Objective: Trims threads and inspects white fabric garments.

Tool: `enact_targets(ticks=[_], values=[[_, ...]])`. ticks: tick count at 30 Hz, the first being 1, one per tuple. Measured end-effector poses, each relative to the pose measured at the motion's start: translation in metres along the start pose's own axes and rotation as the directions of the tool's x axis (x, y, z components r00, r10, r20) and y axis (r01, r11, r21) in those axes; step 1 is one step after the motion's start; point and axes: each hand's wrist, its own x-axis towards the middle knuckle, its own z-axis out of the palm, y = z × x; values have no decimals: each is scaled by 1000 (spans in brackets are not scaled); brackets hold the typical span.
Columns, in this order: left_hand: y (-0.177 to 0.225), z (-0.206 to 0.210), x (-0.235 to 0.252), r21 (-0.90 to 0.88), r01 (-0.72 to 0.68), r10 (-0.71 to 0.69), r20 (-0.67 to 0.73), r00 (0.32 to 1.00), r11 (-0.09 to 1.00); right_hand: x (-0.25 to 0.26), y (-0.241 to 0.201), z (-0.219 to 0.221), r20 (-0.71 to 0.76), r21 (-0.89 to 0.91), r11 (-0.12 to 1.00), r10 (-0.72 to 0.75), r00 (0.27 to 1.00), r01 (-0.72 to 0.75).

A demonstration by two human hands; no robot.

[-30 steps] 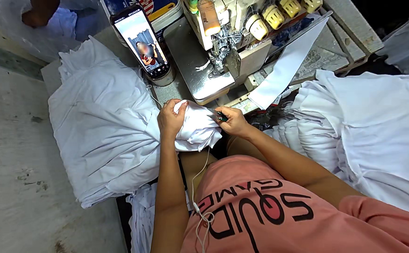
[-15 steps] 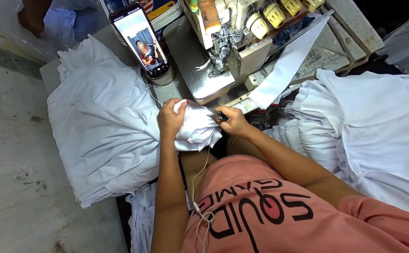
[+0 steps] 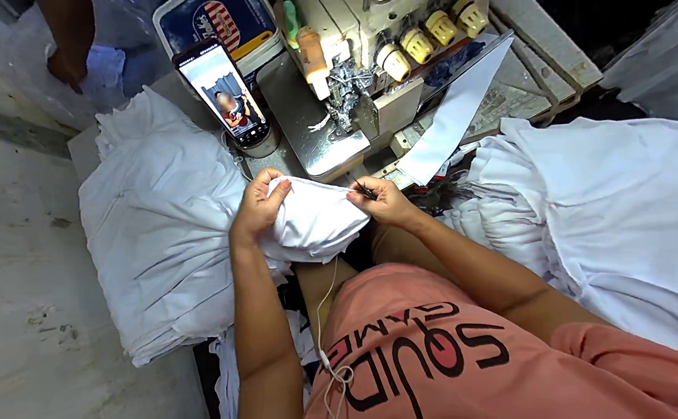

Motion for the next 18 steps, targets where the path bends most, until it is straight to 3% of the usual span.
enact_targets(ticks=[4, 10, 18], values=[[45, -17, 39, 179, -4, -21, 135, 991, 984, 1, -20, 2, -47, 213, 975, 75, 996, -64], [71, 4, 105, 585, 115, -235, 134, 963, 803, 7, -29, 4, -146, 237, 959, 195, 970, -157], [69, 24, 129, 688, 182, -273, 25, 962, 702, 12, -27, 7, -285, 179, 976, 174, 943, -126]])
